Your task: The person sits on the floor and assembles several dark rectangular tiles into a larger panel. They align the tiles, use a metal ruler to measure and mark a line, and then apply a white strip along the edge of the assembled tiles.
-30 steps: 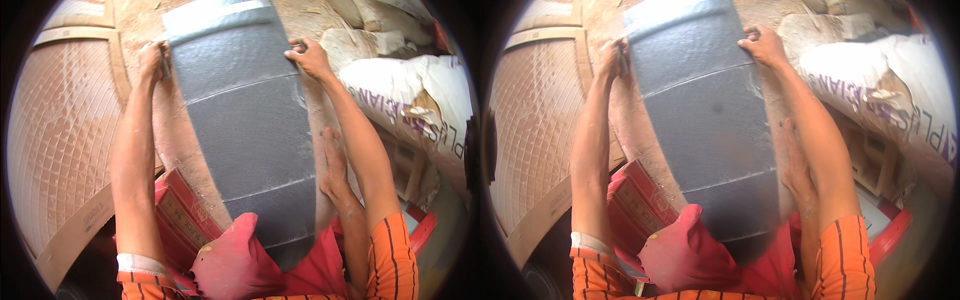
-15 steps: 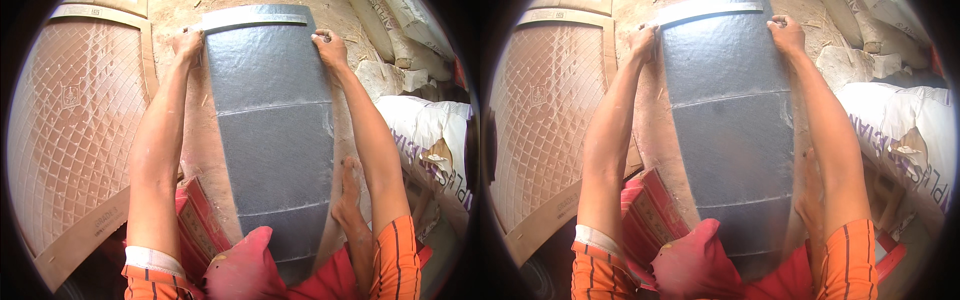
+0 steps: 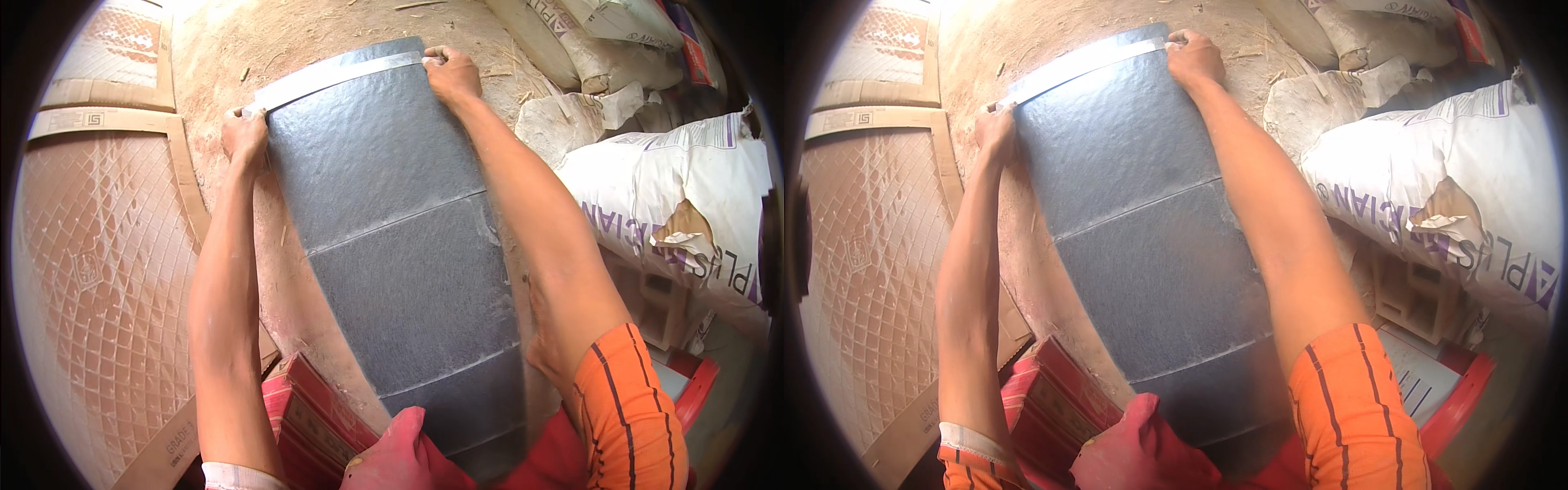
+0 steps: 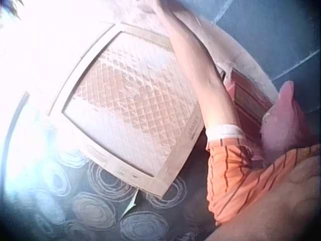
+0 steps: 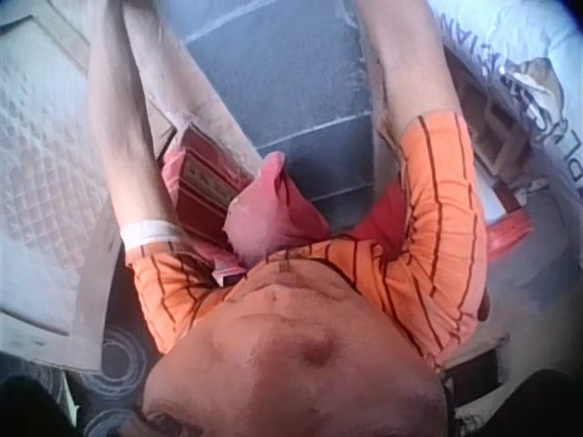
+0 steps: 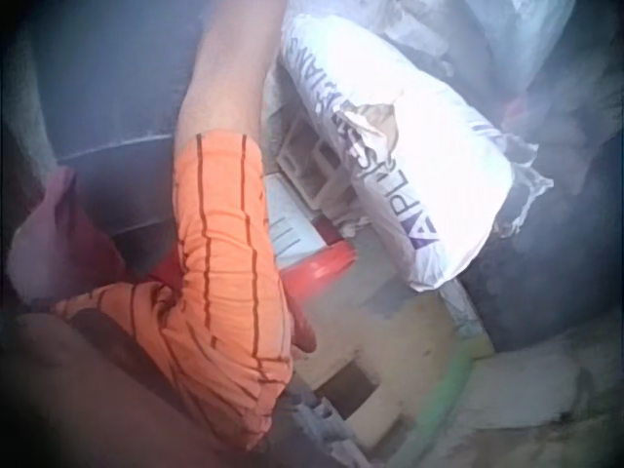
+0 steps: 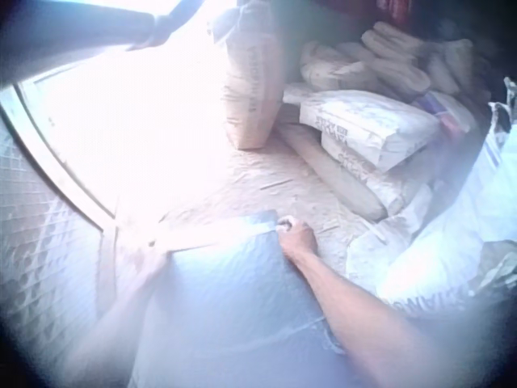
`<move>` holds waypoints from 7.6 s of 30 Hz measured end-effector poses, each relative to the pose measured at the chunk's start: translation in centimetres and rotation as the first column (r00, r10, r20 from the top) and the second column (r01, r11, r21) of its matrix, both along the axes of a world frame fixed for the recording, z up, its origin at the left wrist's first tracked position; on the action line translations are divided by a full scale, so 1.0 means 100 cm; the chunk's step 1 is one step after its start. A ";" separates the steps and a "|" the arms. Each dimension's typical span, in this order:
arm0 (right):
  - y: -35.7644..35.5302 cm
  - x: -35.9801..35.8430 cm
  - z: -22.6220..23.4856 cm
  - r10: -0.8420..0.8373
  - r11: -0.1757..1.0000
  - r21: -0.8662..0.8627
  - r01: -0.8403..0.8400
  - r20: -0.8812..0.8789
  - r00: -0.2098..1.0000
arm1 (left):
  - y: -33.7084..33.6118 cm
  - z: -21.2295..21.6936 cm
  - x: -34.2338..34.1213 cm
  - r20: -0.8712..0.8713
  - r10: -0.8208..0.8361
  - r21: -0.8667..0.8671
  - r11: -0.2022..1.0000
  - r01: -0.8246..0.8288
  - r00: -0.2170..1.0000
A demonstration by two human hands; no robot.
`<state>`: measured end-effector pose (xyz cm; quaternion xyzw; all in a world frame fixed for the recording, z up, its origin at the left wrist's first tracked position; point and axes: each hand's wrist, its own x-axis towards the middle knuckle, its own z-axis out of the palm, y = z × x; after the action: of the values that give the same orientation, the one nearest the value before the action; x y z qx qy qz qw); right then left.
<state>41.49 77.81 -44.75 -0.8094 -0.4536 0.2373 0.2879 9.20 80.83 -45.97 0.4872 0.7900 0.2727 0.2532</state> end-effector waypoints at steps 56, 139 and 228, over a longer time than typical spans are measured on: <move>-0.031 -0.012 -0.005 0.183 0.983 -0.044 -0.180 0.387 0.904 | -0.035 0.022 0.189 -0.588 -0.640 -0.150 0.687 0.711 0.495; -0.034 -0.007 -0.008 0.262 0.965 -0.070 -0.254 0.368 0.892 | -0.028 -0.009 0.033 -0.563 -0.192 0.105 0.948 0.300 0.804; 0.053 -0.158 0.007 0.645 0.743 -0.092 -0.663 0.362 0.673 | -0.029 0.042 0.046 -0.418 -0.677 -0.403 0.736 0.544 0.606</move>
<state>25.67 83.13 -44.00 -0.6157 -0.7641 0.1564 0.1119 13.79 77.92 -41.75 0.7511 0.6375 -0.0752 0.1542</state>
